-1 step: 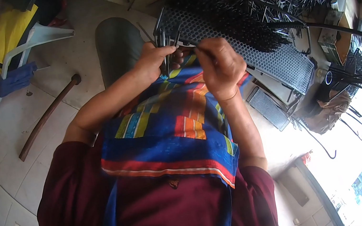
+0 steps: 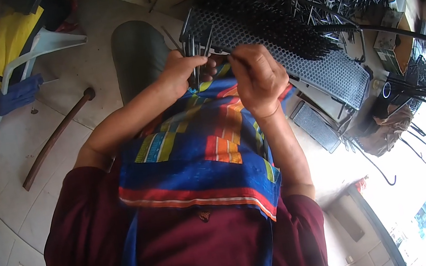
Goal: Inserting thin black rods into a perforated strip to assemble a product.
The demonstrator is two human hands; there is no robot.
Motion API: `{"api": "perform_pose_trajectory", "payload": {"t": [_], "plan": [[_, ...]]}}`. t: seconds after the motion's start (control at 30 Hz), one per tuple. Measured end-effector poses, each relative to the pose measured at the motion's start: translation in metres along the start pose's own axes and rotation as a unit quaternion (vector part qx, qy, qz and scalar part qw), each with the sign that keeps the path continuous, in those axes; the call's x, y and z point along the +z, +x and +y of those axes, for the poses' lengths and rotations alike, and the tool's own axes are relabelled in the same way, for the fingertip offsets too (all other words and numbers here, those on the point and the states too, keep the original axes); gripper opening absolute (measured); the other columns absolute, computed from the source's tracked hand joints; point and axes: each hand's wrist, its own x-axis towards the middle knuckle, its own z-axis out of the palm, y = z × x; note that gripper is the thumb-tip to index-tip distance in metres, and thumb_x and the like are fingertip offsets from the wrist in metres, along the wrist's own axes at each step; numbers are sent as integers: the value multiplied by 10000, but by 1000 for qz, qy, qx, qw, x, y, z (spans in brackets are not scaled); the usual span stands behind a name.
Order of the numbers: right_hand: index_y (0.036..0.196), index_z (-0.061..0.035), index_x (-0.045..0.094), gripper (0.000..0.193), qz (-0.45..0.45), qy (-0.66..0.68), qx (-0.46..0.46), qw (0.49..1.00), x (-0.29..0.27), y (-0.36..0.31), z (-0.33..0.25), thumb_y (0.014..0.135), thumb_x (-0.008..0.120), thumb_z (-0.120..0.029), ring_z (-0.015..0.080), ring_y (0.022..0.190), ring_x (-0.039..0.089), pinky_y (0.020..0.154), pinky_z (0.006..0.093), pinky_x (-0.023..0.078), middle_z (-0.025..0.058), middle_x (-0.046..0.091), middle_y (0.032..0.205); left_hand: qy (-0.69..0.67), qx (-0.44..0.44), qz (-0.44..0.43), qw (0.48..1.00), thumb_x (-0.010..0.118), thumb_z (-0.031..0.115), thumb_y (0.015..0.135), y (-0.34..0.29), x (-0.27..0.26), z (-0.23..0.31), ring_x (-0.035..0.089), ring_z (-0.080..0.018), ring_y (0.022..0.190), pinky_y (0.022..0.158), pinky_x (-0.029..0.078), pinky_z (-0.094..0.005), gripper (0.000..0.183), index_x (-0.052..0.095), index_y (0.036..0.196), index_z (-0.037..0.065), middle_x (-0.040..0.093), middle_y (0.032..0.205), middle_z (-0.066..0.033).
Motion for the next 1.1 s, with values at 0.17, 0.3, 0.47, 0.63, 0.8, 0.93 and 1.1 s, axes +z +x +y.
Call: {"api": "perform_pose_trajectory", "payload": {"t": [0.17, 0.3, 0.47, 0.63, 0.8, 0.93, 1.1], "plan": [[877, 1, 663, 80, 96, -73, 96, 988, 0, 5, 65, 803, 686, 24, 30, 625, 547, 560, 179, 453, -3, 638, 731, -25, -16, -14, 999, 542, -41, 820, -5, 10, 4, 683, -284, 665, 537, 552, -359, 125, 646, 874, -86, 682, 791, -194], [866, -1, 670, 77, 88, -51, 113, 988, 6, 15, 89, 795, 693, 21, 34, 613, 547, 569, 179, 455, 0, 643, 727, -31, -21, -5, 999, 555, -20, 822, -9, 13, 8, 684, -282, 666, 546, 550, -366, 124, 650, 867, -86, 684, 793, -193], [875, -15, 683, 121, 72, -93, 67, 991, 9, 25, 84, 764, 704, 26, 53, 630, 586, 581, 194, 466, 36, 664, 740, -39, -29, 15, 999, 560, -12, 822, -3, 5, 0, 681, -278, 661, 548, 542, -371, 121, 652, 861, -79, 685, 793, -186], [908, -58, 703, 165, 35, -85, 49, 995, 13, 24, 89, 750, 717, -11, 112, 659, 643, 599, 232, 491, 48, 666, 772, -25, -21, 14, 999, 565, -10, 821, -4, 8, 7, 677, -273, 661, 545, 538, -371, 110, 644, 867, -71, 684, 799, -182], [881, -112, 724, 135, -36, -267, -4, 963, 16, 23, 78, 749, 730, -85, 216, 666, 648, 587, 279, 506, 58, 656, 859, -63, -40, 18, 997, 617, 7, 821, 1, 5, 9, 676, -265, 659, 543, 540, -367, 92, 639, 870, -67, 685, 804, -181], [876, -76, 723, 114, -36, -213, 46, 975, 19, 13, 59, 762, 715, -76, 175, 624, 636, 567, 270, 487, 40, 651, 755, -78, -25, -4, 997, 641, 13, 818, -2, 3, 9, 681, -268, 661, 546, 545, -358, 103, 641, 881, -69, 682, 802, -186], [788, 49, 684, 99, -130, 227, 432, 863, 40, -14, 48, 781, 671, -49, 82, 540, 564, 490, 231, 423, 52, 630, 615, -43, 26, -52, 997, 640, -20, 801, -10, 9, 12, 692, -281, 659, 556, 569, -357, 125, 646, 914, -72, 681, 790, -185]]}}
